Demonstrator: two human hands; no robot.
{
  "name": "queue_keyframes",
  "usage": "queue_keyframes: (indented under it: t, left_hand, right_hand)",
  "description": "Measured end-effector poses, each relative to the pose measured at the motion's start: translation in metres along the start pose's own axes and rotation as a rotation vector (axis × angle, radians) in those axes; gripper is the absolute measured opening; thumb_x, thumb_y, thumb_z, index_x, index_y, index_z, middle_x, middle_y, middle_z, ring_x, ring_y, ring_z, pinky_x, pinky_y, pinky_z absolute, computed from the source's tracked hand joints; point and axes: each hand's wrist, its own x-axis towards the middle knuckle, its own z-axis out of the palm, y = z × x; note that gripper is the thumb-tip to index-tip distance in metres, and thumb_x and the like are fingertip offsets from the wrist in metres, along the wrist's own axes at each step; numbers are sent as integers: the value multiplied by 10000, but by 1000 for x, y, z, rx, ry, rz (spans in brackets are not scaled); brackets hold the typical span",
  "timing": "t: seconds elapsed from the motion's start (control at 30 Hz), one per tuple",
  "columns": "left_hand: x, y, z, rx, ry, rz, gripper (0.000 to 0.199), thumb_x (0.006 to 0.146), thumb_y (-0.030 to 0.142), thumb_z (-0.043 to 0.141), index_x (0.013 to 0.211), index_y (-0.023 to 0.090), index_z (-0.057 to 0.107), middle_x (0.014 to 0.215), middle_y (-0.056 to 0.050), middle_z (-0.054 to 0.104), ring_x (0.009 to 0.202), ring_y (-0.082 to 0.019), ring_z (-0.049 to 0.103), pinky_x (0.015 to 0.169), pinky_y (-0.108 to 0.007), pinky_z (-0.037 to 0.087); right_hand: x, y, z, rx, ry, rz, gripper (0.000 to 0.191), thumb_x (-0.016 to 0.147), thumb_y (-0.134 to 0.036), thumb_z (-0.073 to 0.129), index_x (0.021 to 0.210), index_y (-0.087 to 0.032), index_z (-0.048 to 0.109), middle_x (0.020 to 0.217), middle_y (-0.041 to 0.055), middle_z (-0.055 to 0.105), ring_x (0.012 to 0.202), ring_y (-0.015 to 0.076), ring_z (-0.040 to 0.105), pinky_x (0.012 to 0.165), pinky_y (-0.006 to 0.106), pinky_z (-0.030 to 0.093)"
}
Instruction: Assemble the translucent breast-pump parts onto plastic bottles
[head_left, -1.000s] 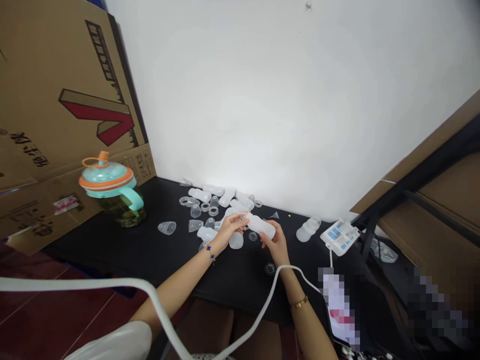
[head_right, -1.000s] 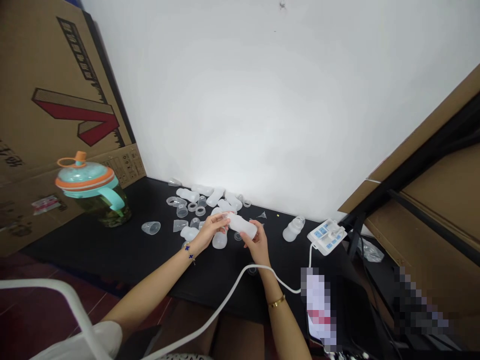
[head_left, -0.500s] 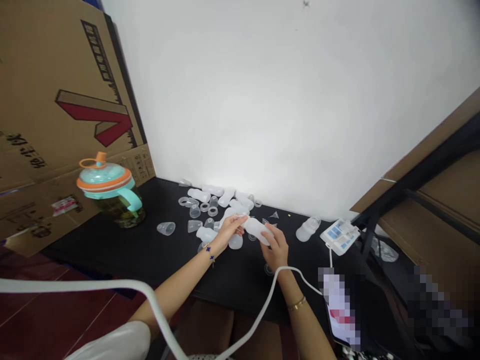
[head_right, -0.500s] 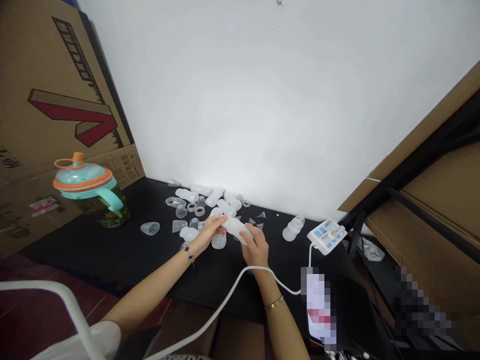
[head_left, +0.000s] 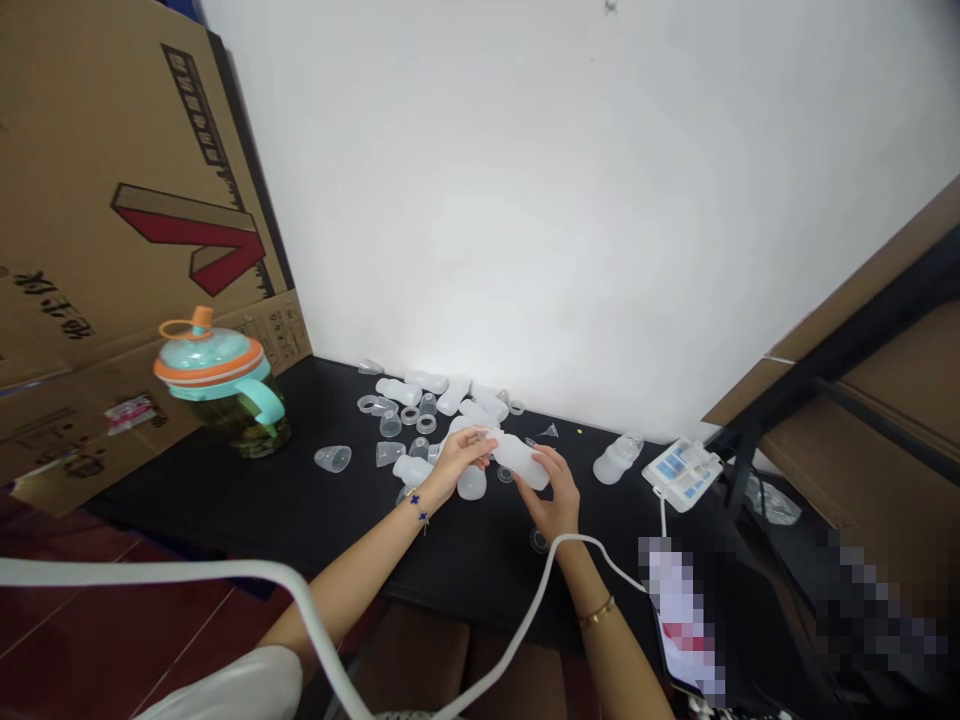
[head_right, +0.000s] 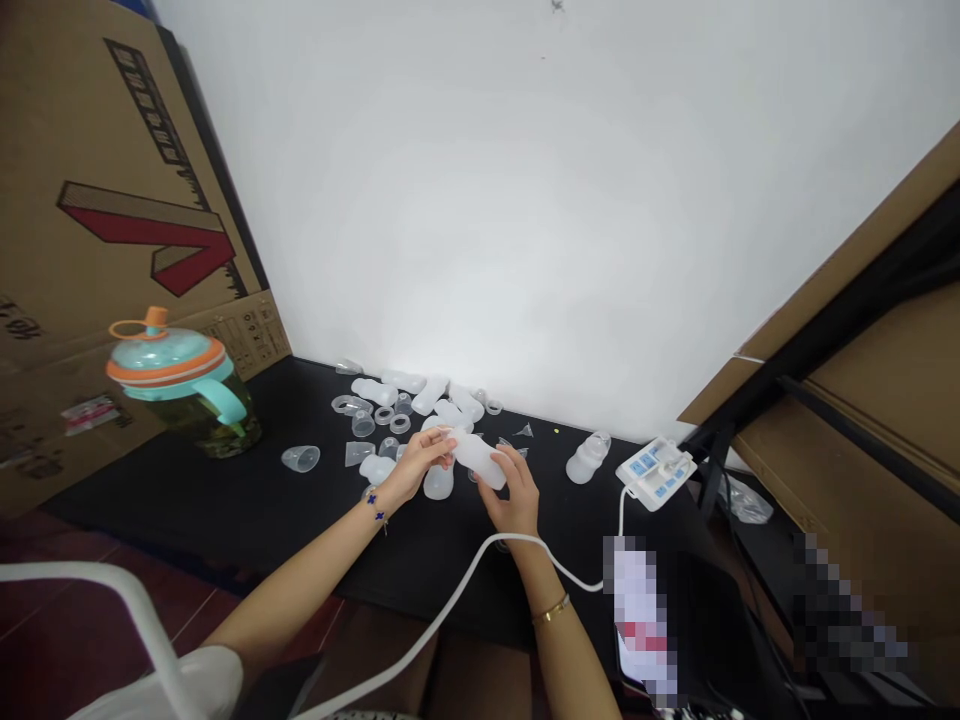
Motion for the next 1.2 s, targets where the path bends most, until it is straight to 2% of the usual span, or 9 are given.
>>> queue_keyframes:
  t: [0.1,0.27,0.5,0.73,0.93,1.13,1.2]
  left_hand:
    - [-1,2,1,-7,-14,11,532,652,456,855,1025,104,714,650,1,644,545,-95,562,530,-208,442]
    - [-1,2,0,-16,-34,29,555,653,426,856,1081,101,720,685,-4,651,537,-86,545,532,-215,437]
    - [-1,2,-1,12,-69,57,571,675,396,846,1148,98,727,740,-26,672,558,-86,538,558,-224,443]
    - [-4,7,1,20,-81,68,544,678,390,846,1132,107,749,719,-27,662,568,-91,524,562,-228,433]
    - [-3,7,2,16,-86,74,512,658,383,858,1084,114,771,855,-70,710,566,-80,513,564,-236,429]
    - [-3,5,1,37,-99,77,556,677,395,850,1143,107,753,614,-5,626,547,-99,500,571,-241,412]
    - [-3,5,0,47,-104,81,554,685,398,845,1146,106,750,589,4,609,540,-100,492,575,-243,408]
  right_hand:
    - [-1,-1,0,57,1,87,370,867,-237,726,1217,-229,607,1205,120,661,1135,269,646,924,426,574]
    - [-5,0,2,98,-4,263,420,828,-336,766,1199,-206,619,1186,128,671,1075,275,662,716,327,593]
    - [-4,0,2,222,-3,455,491,769,-402,805,1175,-178,643,1168,137,685,982,265,689,713,325,605]
    - [-4,2,3,310,-26,541,505,729,-404,828,1148,-174,663,1139,118,709,943,257,696,729,330,601]
    - [-5,5,3,351,-56,613,493,716,-419,828,1117,-174,680,1051,91,730,864,241,693,717,335,592]
    - [-1,5,2,450,-106,760,515,700,-473,816,1081,-155,678,831,52,710,596,182,628,520,305,547]
    - [1,3,1,475,-128,802,515,698,-481,810,1071,-153,674,734,24,684,521,162,589,479,300,526]
